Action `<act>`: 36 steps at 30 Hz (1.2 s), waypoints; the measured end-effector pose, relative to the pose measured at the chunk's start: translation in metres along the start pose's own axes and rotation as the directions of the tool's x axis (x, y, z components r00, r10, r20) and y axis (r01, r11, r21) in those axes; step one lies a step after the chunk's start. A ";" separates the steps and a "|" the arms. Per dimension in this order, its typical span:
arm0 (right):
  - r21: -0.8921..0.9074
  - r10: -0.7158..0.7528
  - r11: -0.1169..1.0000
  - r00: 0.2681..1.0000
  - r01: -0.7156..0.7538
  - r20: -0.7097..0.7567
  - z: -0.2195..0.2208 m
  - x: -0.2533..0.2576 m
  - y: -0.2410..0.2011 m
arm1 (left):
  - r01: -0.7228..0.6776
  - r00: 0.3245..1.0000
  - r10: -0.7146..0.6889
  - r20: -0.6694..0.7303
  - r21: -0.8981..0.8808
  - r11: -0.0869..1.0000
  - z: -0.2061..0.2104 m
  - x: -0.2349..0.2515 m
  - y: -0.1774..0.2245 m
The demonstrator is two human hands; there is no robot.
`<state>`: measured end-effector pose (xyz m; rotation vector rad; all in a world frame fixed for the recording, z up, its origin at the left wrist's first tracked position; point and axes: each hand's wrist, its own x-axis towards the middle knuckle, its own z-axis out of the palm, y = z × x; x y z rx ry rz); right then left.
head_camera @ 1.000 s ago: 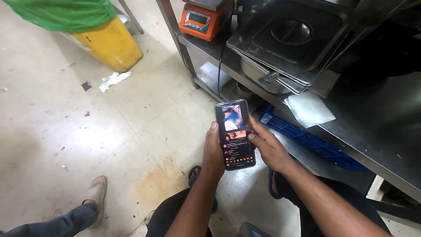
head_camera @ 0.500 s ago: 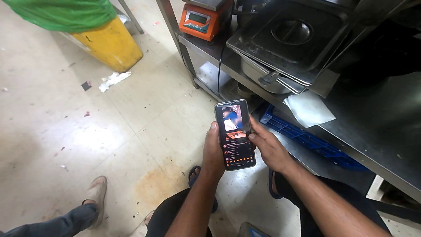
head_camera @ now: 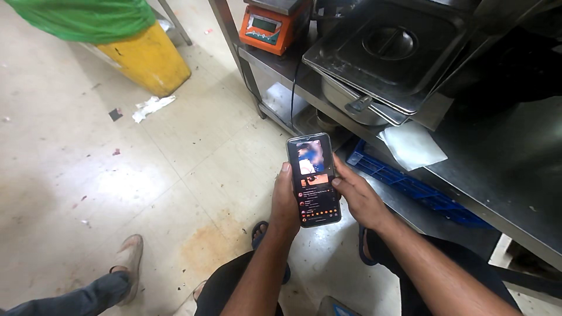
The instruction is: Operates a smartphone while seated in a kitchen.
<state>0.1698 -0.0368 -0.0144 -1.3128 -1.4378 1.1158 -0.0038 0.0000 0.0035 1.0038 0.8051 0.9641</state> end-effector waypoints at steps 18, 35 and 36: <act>0.069 0.087 0.994 0.996 -0.090 0.035 0.002 0.000 -0.009 | 0.003 1.000 -0.004 -0.031 -0.051 0.999 0.002 0.001 0.000; 0.049 0.099 0.994 0.995 -0.100 0.021 0.002 -0.001 -0.009 | 0.016 1.000 -0.017 -0.024 -0.020 1.000 0.001 0.000 0.001; 0.024 0.086 0.996 0.996 -0.086 0.017 0.001 -0.001 -0.007 | 0.014 0.999 -0.015 -0.036 -0.042 0.999 0.002 0.002 0.000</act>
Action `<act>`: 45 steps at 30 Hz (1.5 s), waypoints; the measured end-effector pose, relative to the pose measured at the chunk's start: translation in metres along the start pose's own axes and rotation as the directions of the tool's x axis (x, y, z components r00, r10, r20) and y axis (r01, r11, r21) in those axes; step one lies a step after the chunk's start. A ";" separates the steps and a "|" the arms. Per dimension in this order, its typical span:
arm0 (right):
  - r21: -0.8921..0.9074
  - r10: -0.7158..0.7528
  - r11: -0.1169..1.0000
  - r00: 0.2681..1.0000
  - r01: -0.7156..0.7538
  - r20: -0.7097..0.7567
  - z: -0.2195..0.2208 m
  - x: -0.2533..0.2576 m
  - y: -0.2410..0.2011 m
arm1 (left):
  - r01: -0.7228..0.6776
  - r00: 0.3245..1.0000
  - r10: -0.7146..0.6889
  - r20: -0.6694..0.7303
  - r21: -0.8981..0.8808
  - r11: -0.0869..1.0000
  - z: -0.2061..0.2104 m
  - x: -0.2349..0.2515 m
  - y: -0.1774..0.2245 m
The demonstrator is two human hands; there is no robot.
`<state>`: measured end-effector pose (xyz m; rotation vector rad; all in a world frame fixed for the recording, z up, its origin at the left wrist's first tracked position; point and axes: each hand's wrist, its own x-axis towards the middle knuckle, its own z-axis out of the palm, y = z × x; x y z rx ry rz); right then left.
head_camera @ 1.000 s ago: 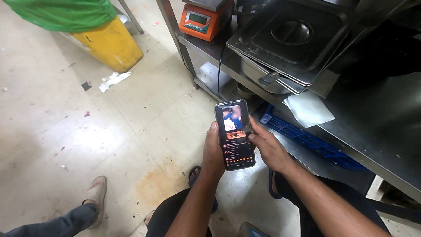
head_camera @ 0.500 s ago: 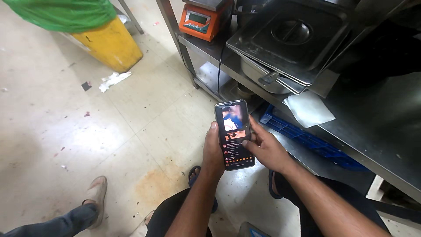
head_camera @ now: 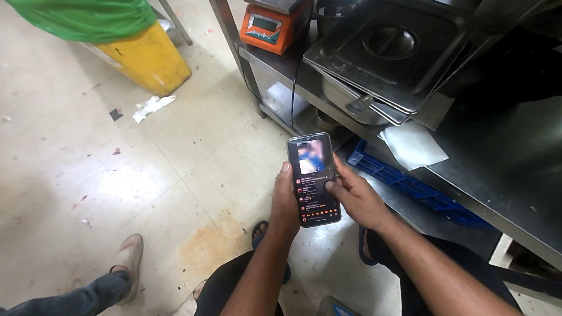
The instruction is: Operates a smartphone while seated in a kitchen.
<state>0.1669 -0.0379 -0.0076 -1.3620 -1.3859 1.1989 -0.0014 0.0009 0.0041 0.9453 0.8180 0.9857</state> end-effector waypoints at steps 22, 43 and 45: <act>-0.044 -0.056 0.997 0.998 0.055 -0.025 0.000 0.000 0.004 | 0.076 0.995 -0.071 -0.068 0.075 0.994 0.002 -0.002 0.002; -0.034 -0.063 0.997 0.998 0.062 -0.013 -0.001 0.000 0.006 | 0.118 0.985 -0.093 -0.145 0.170 0.978 0.005 0.000 0.004; -0.030 -0.050 0.998 0.999 0.050 -0.008 -0.001 0.000 0.005 | 0.114 0.985 -0.093 -0.145 0.145 0.983 0.005 0.000 0.003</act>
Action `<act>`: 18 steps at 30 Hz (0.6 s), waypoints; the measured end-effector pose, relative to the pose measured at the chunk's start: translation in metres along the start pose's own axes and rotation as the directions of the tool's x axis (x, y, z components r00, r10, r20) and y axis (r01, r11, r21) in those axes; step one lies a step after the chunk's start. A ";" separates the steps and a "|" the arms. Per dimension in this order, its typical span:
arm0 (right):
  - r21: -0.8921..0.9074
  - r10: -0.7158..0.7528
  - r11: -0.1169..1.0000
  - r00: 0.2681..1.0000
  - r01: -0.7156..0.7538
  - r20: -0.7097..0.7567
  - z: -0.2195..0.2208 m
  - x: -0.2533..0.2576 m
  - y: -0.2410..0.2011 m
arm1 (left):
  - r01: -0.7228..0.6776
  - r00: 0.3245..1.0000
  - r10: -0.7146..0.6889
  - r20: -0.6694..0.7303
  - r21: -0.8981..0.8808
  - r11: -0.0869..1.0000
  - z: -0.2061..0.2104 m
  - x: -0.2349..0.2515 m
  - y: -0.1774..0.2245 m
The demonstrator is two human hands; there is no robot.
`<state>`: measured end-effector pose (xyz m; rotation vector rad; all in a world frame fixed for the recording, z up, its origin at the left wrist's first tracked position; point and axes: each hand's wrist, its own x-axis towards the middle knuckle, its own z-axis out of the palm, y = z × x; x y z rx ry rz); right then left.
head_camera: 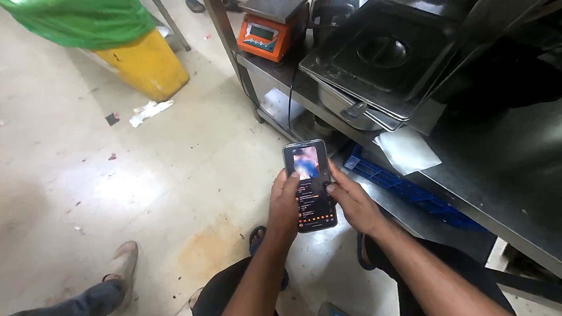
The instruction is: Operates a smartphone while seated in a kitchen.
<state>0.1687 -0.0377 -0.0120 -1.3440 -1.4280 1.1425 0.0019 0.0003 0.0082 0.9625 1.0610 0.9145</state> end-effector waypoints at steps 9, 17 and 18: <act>0.027 0.062 0.998 0.998 -0.062 0.026 0.000 -0.001 -0.007 | -0.081 0.997 0.082 0.012 -0.077 0.994 -0.001 -0.002 -0.002; -0.017 0.032 0.999 0.996 -0.031 0.084 -0.001 -0.001 -0.008 | -0.102 0.994 0.104 0.025 -0.081 0.991 -0.002 -0.001 -0.002; -0.015 0.040 0.999 0.996 -0.039 0.078 0.000 -0.001 -0.008 | -0.108 0.993 0.111 0.030 -0.081 0.991 -0.003 -0.001 -0.002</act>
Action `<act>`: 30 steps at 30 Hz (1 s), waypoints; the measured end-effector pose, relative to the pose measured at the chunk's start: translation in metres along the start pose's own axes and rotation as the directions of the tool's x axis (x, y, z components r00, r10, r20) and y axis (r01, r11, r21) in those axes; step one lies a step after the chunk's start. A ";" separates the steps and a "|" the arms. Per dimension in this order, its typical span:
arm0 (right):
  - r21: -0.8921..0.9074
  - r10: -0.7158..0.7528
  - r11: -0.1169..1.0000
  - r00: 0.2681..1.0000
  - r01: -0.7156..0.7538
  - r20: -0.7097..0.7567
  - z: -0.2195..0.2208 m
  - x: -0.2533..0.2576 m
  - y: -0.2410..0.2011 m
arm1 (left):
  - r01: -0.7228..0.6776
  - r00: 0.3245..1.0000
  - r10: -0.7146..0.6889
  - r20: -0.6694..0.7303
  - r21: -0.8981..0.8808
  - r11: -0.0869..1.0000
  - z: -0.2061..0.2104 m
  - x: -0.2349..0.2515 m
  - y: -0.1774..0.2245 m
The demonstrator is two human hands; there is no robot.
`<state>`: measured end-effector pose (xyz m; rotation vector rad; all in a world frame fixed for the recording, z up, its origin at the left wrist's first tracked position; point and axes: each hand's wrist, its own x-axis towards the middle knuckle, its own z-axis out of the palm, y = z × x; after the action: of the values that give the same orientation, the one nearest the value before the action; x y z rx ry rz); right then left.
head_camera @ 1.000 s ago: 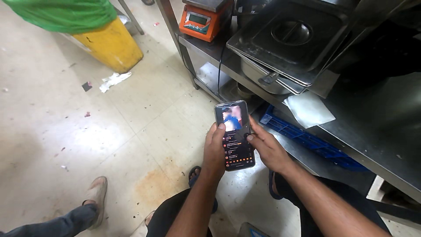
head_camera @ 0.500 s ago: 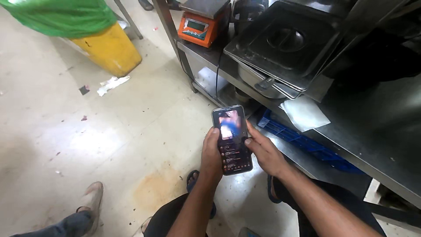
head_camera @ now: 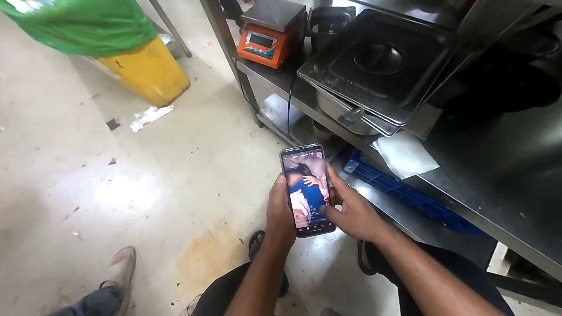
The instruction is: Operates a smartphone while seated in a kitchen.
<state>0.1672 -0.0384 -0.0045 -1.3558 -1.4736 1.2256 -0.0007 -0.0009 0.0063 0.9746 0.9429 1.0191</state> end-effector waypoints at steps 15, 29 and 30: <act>0.006 -0.004 1.000 1.000 0.004 0.006 0.000 -0.002 -0.001 | -0.011 1.000 0.011 -0.001 -0.011 1.000 0.001 0.001 0.001; -0.010 -0.008 1.000 1.000 0.008 0.014 0.001 -0.001 0.001 | 0.000 1.000 0.000 0.000 -0.025 1.000 0.001 0.001 0.000; -0.018 -0.003 1.000 1.000 0.003 0.018 0.000 -0.001 0.001 | -0.002 1.000 0.002 0.003 -0.035 0.999 0.001 0.001 -0.001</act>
<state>0.1670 -0.0392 -0.0055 -1.3571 -1.5019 1.2284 0.0002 -0.0002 0.0057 0.9481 0.9194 1.0325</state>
